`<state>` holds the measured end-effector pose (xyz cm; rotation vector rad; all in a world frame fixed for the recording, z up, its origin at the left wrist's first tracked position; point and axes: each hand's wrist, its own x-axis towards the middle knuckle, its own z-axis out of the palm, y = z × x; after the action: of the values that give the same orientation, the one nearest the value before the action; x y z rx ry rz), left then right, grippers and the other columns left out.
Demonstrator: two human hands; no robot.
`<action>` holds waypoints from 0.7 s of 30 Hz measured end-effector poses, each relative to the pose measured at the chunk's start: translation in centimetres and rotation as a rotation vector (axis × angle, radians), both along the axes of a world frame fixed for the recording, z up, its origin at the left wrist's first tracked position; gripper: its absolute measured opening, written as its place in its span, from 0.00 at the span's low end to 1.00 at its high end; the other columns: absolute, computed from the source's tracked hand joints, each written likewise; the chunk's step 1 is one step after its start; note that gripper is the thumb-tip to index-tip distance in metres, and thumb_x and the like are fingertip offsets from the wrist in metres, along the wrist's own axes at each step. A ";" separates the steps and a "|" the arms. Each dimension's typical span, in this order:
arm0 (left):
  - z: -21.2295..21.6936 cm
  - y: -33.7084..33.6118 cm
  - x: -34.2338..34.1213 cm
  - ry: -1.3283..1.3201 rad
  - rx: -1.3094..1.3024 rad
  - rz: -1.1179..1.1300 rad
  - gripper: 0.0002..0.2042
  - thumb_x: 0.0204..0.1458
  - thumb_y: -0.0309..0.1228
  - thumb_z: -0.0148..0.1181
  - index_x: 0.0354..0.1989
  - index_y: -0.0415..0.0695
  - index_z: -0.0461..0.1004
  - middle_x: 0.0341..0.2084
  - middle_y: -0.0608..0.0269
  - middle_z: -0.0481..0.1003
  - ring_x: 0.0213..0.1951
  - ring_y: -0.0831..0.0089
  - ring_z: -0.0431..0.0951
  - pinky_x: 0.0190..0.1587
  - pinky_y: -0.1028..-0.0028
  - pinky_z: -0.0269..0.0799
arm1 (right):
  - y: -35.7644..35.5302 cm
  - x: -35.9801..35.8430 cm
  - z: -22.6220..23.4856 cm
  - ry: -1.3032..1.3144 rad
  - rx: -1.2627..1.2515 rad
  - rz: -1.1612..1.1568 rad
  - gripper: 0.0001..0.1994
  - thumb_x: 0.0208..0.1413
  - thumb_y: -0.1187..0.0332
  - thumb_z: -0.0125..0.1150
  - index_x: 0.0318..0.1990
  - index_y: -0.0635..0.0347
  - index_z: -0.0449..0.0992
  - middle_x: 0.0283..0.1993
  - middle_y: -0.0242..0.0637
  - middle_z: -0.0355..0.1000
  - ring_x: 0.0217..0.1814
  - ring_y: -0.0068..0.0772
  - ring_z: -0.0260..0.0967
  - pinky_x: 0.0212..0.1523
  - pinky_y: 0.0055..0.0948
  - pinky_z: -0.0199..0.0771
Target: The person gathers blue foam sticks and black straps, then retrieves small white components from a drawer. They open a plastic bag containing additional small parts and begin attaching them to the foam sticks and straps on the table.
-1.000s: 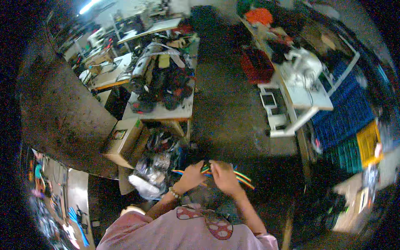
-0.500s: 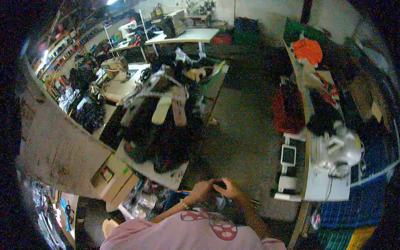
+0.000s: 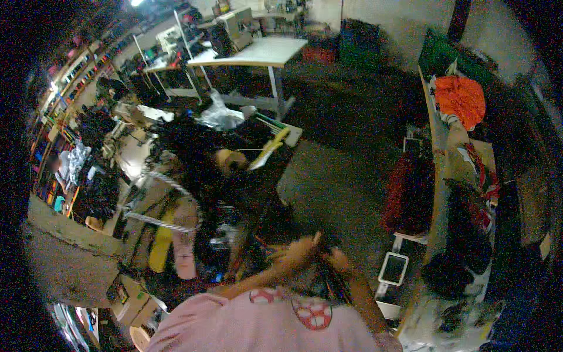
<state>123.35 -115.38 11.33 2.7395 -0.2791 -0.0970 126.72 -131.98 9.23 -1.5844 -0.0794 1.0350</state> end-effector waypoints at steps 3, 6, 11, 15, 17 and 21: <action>1.1 -2.1 10.2 0.068 -0.013 0.058 0.28 0.45 0.27 0.53 0.58 0.43 0.53 0.31 0.54 0.71 0.35 0.57 0.74 0.29 0.63 0.73 | -2.0 11.8 0.9 0.081 -0.022 0.098 0.15 0.56 0.59 0.54 0.41 0.63 0.68 0.28 0.34 0.69 0.23 0.23 0.66 0.22 0.22 0.67; 3.7 -3.6 19.1 0.150 -0.048 0.124 0.30 0.46 0.28 0.53 0.60 0.46 0.50 0.32 0.54 0.71 0.35 0.56 0.74 0.30 0.61 0.72 | -2.8 22.4 3.6 -0.003 -0.059 0.192 0.14 0.56 0.59 0.55 0.39 0.62 0.67 0.24 0.34 0.67 0.18 0.21 0.63 0.17 0.19 0.63; 4.4 -3.6 32.3 0.097 -0.189 0.261 0.27 0.47 0.28 0.53 0.57 0.47 0.55 0.33 0.52 0.73 0.36 0.56 0.75 0.32 0.60 0.72 | -2.9 37.7 5.7 0.255 0.067 0.224 0.14 0.55 0.58 0.56 0.37 0.58 0.65 0.21 0.30 0.62 0.16 0.16 0.56 0.15 0.16 0.58; 0.8 -1.3 44.7 0.365 -0.139 0.217 0.21 0.46 0.30 0.53 0.51 0.44 0.61 0.35 0.48 0.74 0.36 0.53 0.75 0.34 0.59 0.71 | -4.3 51.5 4.3 0.555 0.199 0.083 0.12 0.55 0.59 0.57 0.37 0.54 0.63 0.22 0.27 0.61 0.15 0.12 0.54 0.14 0.15 0.54; -0.5 -0.3 51.4 0.251 -0.203 0.093 0.19 0.45 0.30 0.54 0.48 0.43 0.62 0.34 0.47 0.73 0.35 0.51 0.75 0.36 0.58 0.71 | -5.3 57.7 3.5 0.601 0.206 0.014 0.12 0.55 0.59 0.57 0.37 0.52 0.62 0.21 0.26 0.61 0.14 0.12 0.53 0.15 0.15 0.53; -0.6 0.0 65.8 0.230 -0.140 -0.044 0.19 0.43 0.29 0.55 0.45 0.42 0.63 0.32 0.48 0.73 0.34 0.52 0.75 0.38 0.59 0.70 | -6.8 70.0 3.2 0.566 0.221 -0.076 0.11 0.55 0.61 0.57 0.38 0.51 0.62 0.22 0.25 0.60 0.14 0.12 0.53 0.16 0.15 0.55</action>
<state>189.12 -115.37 10.76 2.5535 -0.2705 -0.3870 196.72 -138.74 12.42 -1.0461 0.2439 1.3288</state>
